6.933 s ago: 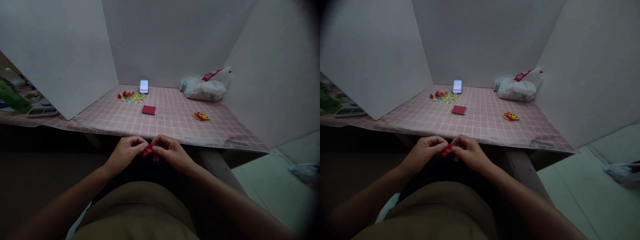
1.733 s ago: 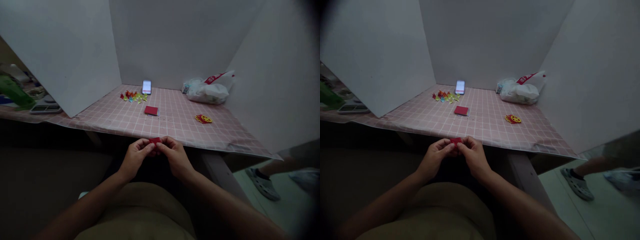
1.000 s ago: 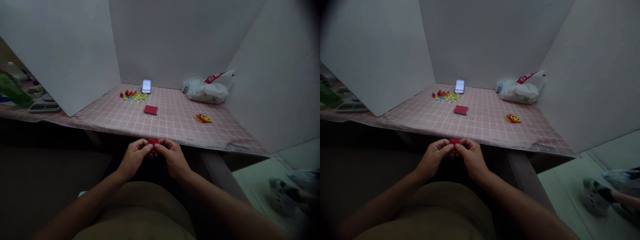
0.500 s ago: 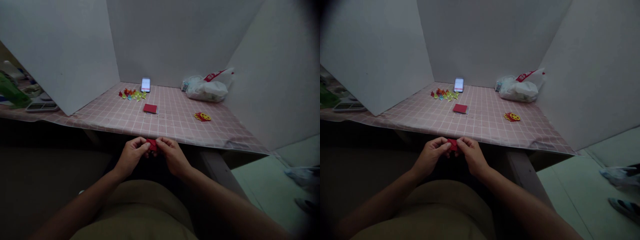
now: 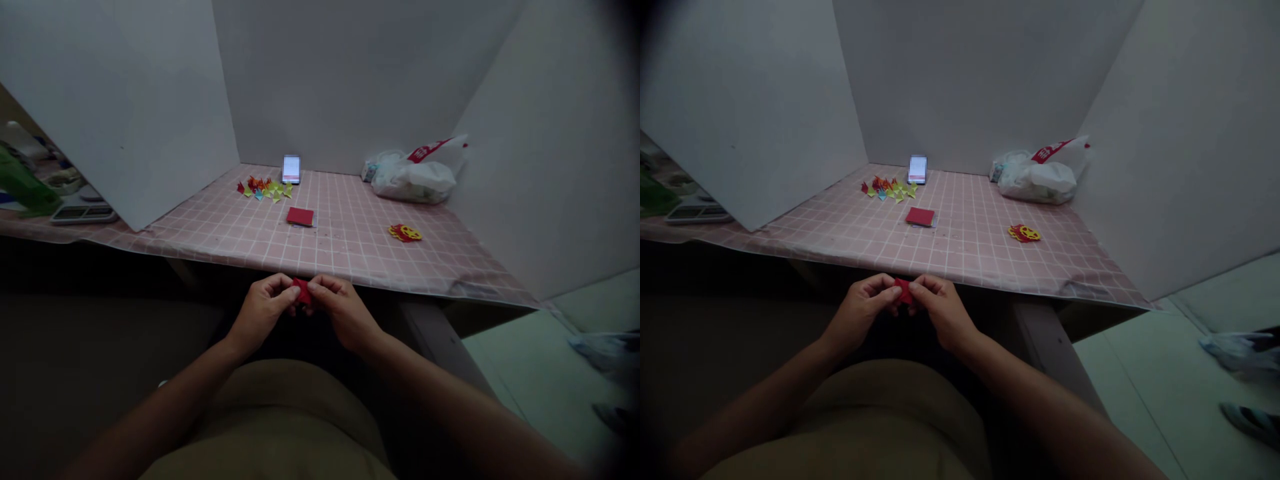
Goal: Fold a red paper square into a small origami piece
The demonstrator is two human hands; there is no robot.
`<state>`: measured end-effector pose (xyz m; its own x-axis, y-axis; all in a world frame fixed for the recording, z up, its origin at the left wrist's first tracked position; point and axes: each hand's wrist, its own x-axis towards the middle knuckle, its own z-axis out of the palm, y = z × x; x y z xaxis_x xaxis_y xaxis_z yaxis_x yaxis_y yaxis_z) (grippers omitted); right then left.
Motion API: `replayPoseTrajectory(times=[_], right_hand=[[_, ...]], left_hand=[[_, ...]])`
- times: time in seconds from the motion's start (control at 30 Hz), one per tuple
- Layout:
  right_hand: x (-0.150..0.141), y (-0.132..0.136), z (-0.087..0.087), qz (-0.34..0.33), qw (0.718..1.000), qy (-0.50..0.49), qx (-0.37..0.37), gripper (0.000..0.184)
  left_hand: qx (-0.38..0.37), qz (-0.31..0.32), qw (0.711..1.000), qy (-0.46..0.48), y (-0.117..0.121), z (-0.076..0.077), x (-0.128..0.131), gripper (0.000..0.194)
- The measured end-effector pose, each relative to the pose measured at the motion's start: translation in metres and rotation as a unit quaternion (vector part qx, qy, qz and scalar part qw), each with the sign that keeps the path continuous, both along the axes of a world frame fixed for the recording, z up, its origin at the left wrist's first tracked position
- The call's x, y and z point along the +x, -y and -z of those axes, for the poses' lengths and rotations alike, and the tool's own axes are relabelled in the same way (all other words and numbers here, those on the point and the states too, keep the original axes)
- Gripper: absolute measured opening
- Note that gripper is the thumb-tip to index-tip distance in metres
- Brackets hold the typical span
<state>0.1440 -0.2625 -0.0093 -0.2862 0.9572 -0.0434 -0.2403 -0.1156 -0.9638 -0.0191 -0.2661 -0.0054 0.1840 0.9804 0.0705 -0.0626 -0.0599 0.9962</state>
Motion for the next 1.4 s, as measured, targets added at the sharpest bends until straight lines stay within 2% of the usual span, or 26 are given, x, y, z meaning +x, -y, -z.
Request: replayPoseTrajectory(times=[0.4,0.77,1.03,1.27,1.4], right_hand=[[0.0002,-0.0008,0.0046,-0.013,0.999,-0.031,-0.031,0.025],[-0.0035,0.0032,0.0035,0.039,0.997,0.055,0.043,0.029],[-0.0036,0.0019,0.0061,-0.018,0.999,-0.044,-0.024,0.026],[-0.0026,0.0013,0.0052,-0.018,0.999,-0.042,-0.028,0.024],[-0.0034,0.0018,0.005,-0.028,0.996,-0.073,-0.045,0.023]], left_hand=[[-0.009,0.011,1.0,-0.005,-0.0001,0.0,0.0001,0.017],[-0.005,-0.004,1.0,-0.023,0.0011,0.0026,0.0015,0.017],[-0.016,0.019,1.0,0.007,0.0002,0.0029,-0.0003,0.016],[-0.016,0.017,1.0,0.005,0.0018,0.0013,0.0007,0.016],[-0.018,0.029,0.999,0.019,0.0016,-0.0017,0.0003,0.015]])
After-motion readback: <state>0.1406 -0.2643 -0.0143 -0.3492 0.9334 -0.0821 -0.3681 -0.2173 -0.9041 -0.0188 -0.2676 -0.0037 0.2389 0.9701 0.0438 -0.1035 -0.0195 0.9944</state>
